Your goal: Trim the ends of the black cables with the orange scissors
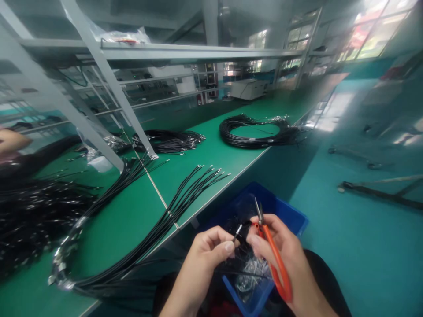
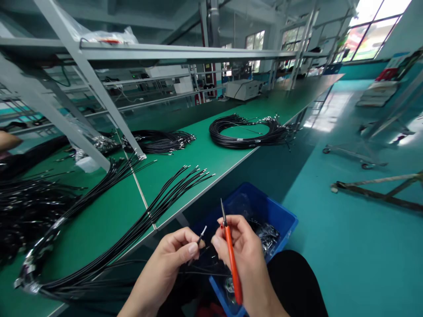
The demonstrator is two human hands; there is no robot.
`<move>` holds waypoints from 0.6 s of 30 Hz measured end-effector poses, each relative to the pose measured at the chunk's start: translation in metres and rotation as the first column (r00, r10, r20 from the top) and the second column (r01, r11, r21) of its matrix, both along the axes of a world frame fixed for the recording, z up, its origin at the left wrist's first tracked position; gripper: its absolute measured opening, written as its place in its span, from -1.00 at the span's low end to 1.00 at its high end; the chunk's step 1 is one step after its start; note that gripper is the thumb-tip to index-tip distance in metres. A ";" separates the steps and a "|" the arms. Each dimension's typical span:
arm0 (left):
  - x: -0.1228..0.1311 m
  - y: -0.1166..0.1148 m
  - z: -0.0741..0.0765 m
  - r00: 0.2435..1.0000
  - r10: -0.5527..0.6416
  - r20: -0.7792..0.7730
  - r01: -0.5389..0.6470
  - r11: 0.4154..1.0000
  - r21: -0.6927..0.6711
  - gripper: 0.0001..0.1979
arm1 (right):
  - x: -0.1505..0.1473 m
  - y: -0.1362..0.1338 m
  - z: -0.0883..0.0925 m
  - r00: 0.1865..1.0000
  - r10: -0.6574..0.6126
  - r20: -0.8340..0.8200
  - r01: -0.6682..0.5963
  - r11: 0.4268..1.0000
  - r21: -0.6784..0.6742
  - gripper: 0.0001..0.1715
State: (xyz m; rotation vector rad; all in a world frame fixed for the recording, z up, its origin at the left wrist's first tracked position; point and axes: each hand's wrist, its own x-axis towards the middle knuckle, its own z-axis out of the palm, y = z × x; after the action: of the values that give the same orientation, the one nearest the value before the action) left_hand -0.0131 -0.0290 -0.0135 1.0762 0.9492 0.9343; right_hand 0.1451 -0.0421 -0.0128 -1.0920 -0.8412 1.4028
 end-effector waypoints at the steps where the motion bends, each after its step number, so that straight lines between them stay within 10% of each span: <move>1: -0.001 0.001 -0.001 1.000 0.006 0.029 -0.006 1.000 -0.017 -0.84 | 0.003 -0.002 -0.003 0.996 0.084 -0.017 -0.085 0.996 -0.039 -0.71; 9: -0.002 0.005 -0.001 0.983 0.046 0.176 -0.030 0.995 -0.091 -0.87 | 0.023 -0.014 -0.003 0.823 0.531 -0.202 -0.563 0.810 -0.162 -0.82; 18: -0.004 0.003 -0.002 0.987 0.015 0.157 -0.003 0.997 -0.072 -0.88 | 0.019 -0.015 0.005 0.840 0.521 -0.153 -0.542 0.823 -0.171 -0.52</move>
State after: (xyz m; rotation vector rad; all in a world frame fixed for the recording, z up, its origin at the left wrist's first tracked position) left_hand -0.0173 -0.0256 -0.0150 0.9238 0.8513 0.9707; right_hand 0.1645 -0.0568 -0.0077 -0.9656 -0.9889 2.0393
